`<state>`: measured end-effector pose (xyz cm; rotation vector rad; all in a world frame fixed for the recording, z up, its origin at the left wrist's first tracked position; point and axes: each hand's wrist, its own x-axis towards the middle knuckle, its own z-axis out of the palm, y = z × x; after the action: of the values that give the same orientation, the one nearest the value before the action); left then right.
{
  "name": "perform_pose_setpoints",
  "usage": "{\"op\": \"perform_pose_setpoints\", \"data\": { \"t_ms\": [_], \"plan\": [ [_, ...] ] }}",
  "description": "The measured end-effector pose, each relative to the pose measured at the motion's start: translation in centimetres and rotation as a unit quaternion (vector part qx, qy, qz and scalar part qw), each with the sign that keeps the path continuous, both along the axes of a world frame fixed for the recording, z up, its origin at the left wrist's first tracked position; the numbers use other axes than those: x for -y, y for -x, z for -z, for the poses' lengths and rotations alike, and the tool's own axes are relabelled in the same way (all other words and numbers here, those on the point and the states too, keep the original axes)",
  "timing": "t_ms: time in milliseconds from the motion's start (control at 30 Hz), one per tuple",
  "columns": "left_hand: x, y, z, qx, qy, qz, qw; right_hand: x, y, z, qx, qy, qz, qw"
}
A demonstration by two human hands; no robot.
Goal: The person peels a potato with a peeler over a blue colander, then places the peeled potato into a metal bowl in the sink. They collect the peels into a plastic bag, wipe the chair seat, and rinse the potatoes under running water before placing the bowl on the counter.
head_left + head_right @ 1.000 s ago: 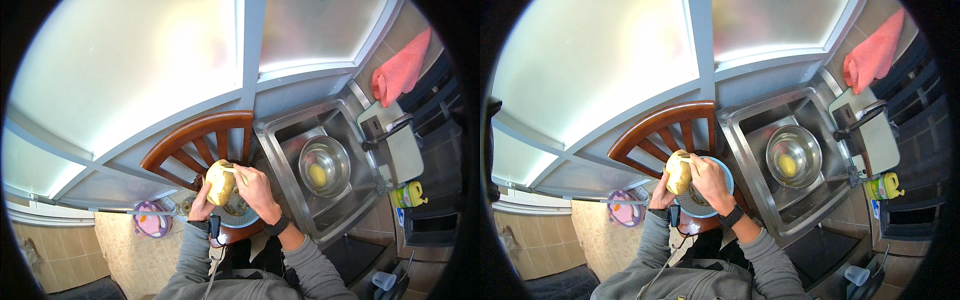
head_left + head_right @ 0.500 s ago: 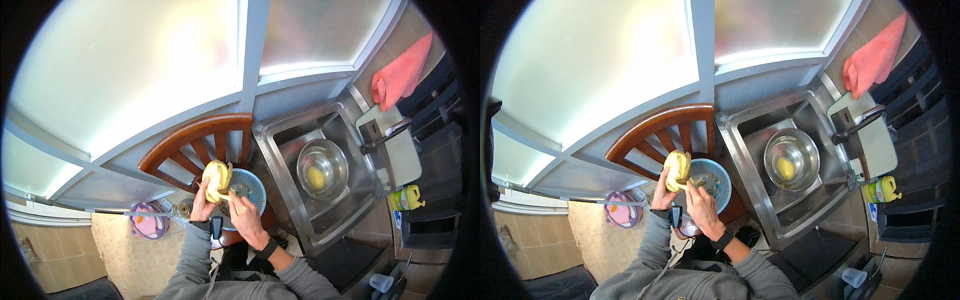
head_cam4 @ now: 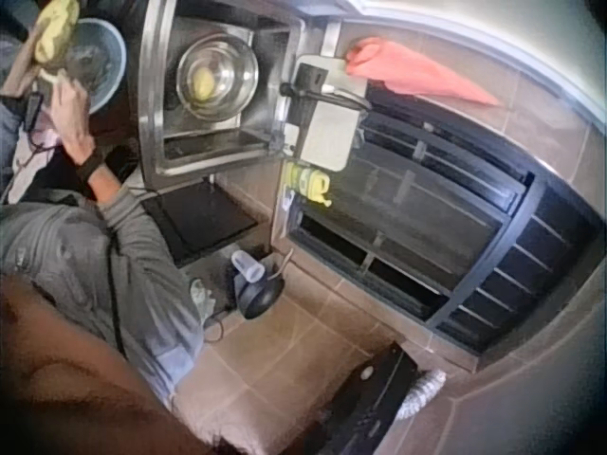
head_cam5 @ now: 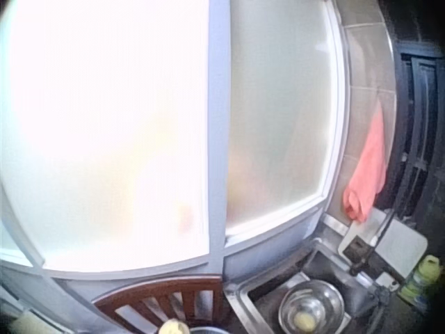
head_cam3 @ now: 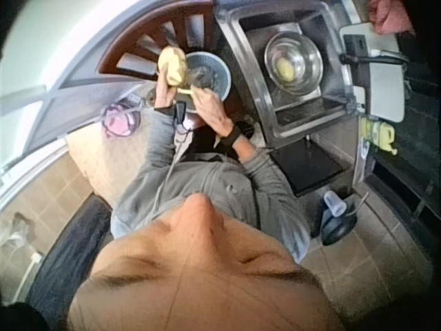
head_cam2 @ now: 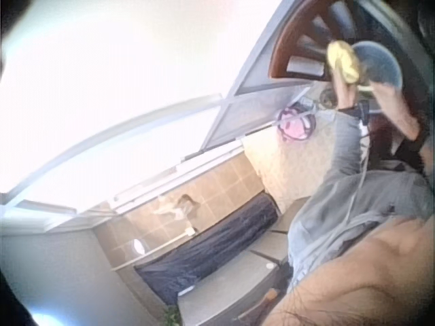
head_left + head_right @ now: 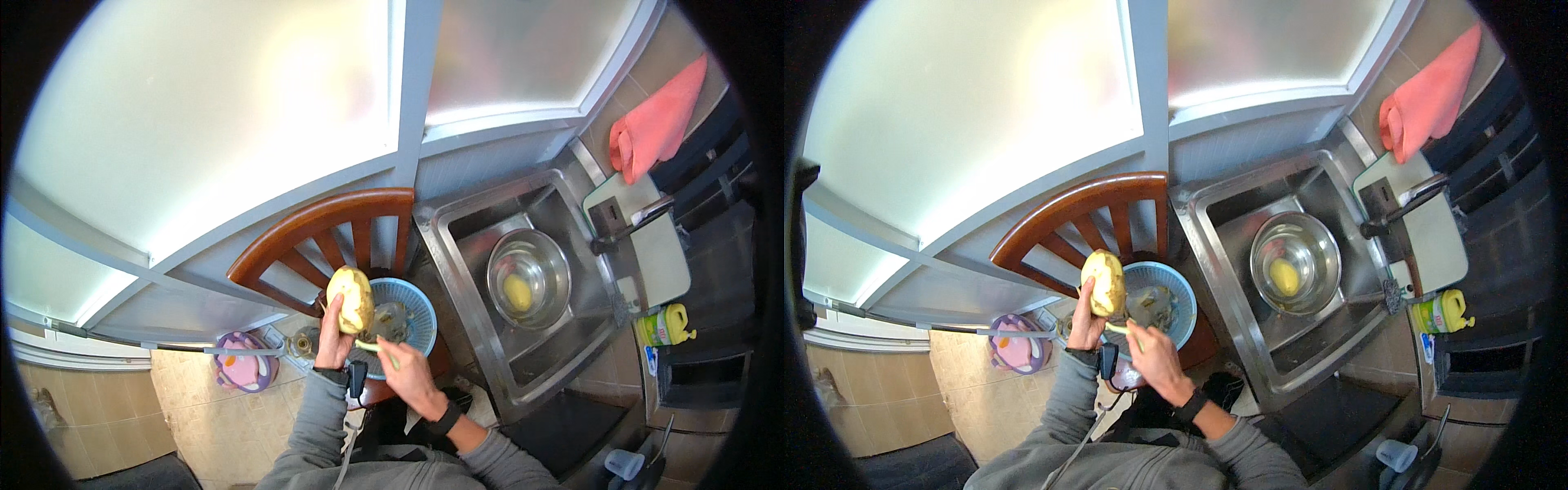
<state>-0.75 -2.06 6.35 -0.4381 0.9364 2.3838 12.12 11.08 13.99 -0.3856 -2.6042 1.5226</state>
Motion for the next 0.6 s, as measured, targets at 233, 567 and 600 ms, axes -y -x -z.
{"op": "perform_pose_setpoints", "data": {
  "t_ms": [233,567,600],
  "plan": [
    [0.8,-0.5,-1.5,-0.068,0.051,0.039,0.996,-3.2,5.7,-1.9,-0.148,-0.029,0.063,0.987],
    [-0.6,-0.5,-2.4,-0.094,0.048,0.014,0.994,-1.9,5.8,-1.0,-0.091,-0.107,0.042,0.989],
    [-0.8,-0.3,-2.3,-0.112,0.040,0.011,0.993,-1.6,5.4,-0.8,-0.045,-0.108,0.019,0.993]
  ]
}}
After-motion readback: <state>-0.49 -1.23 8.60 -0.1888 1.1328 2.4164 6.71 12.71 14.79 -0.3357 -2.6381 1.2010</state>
